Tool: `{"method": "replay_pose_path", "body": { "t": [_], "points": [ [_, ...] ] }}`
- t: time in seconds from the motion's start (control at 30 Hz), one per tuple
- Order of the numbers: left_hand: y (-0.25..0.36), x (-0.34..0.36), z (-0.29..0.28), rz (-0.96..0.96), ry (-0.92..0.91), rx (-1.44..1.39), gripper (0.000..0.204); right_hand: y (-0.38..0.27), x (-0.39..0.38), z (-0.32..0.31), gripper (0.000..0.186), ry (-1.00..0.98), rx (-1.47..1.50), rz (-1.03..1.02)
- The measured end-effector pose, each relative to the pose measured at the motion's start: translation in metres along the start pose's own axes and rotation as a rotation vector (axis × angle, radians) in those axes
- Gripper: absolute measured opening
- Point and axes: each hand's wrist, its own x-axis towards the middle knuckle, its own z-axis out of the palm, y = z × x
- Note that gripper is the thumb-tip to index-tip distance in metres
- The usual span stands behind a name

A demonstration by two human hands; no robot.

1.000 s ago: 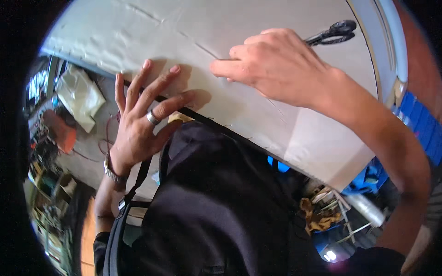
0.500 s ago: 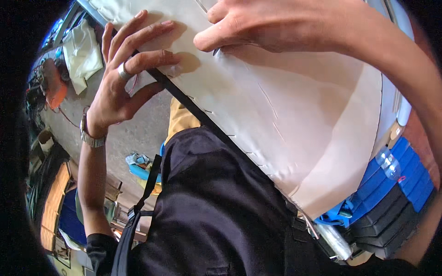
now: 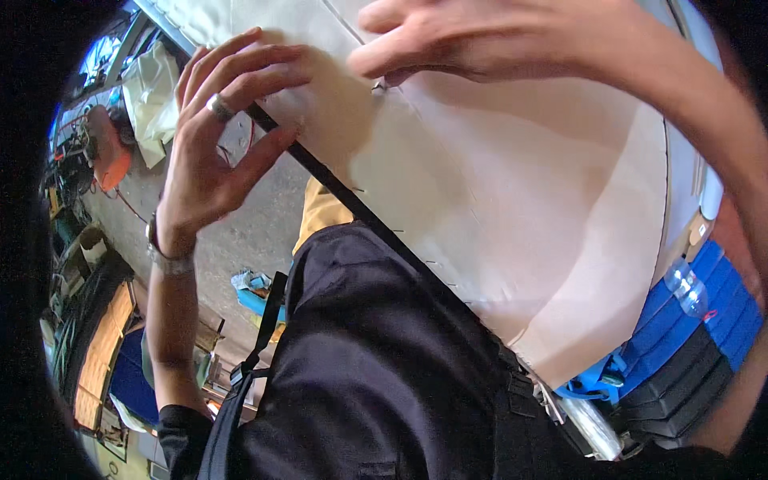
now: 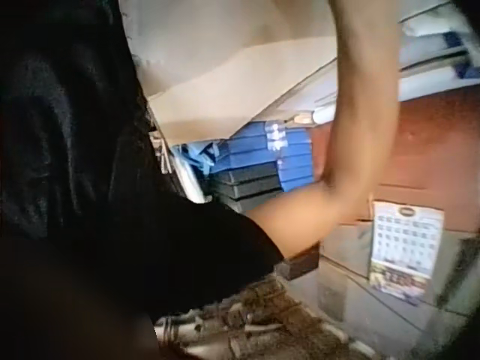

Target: Trimming excess white fabric from a padded furniture panel using a utility knife.

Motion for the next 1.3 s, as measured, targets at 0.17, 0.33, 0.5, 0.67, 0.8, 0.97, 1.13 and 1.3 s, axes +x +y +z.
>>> {"method": "replay_pose_path", "body": {
  "t": [0.17, 0.33, 0.5, 0.67, 0.8, 0.97, 1.13, 1.3],
  "points": [
    [0.033, 0.017, 0.030, 0.046, 0.064, -0.042, 0.031, -0.049, -0.037, 0.014, 0.014, 0.141, 0.101, 0.387],
    [0.031, 0.031, 0.033, 0.085, 0.026, 0.006, 0.017, -0.095, -0.028, 0.028, 0.021, 0.186, 0.429, 0.850],
    [0.035, 0.039, 0.028, 0.110, -0.061, -0.009, 0.012, -0.113, -0.013, 0.032, 0.025, 0.378, 0.615, 1.039],
    [0.038, 0.041, 0.025, 0.096, -0.065, -0.052, 0.014, -0.117, -0.002, 0.033, 0.023, 0.345, 0.543, 1.096],
    [0.036, 0.040, 0.025, 0.127, -0.072, -0.041, 0.015, -0.129, 0.006, 0.038, 0.022, 0.447, 0.389, 1.070],
    [0.034, 0.038, 0.026, 0.169, -0.072, -0.052, 0.013, -0.136, 0.016, 0.036, 0.019, 0.383, 0.308, 1.069],
    [0.033, 0.041, 0.024, 0.198, -0.100, -0.071, 0.011, -0.146, 0.026, 0.041, 0.017, 0.374, 0.258, 1.146],
    [0.023, 0.048, 0.019, 0.277, -0.142, -0.073, 0.009, -0.160, 0.033, 0.046, 0.018, 0.404, 0.254, 1.249]
  ]
}}
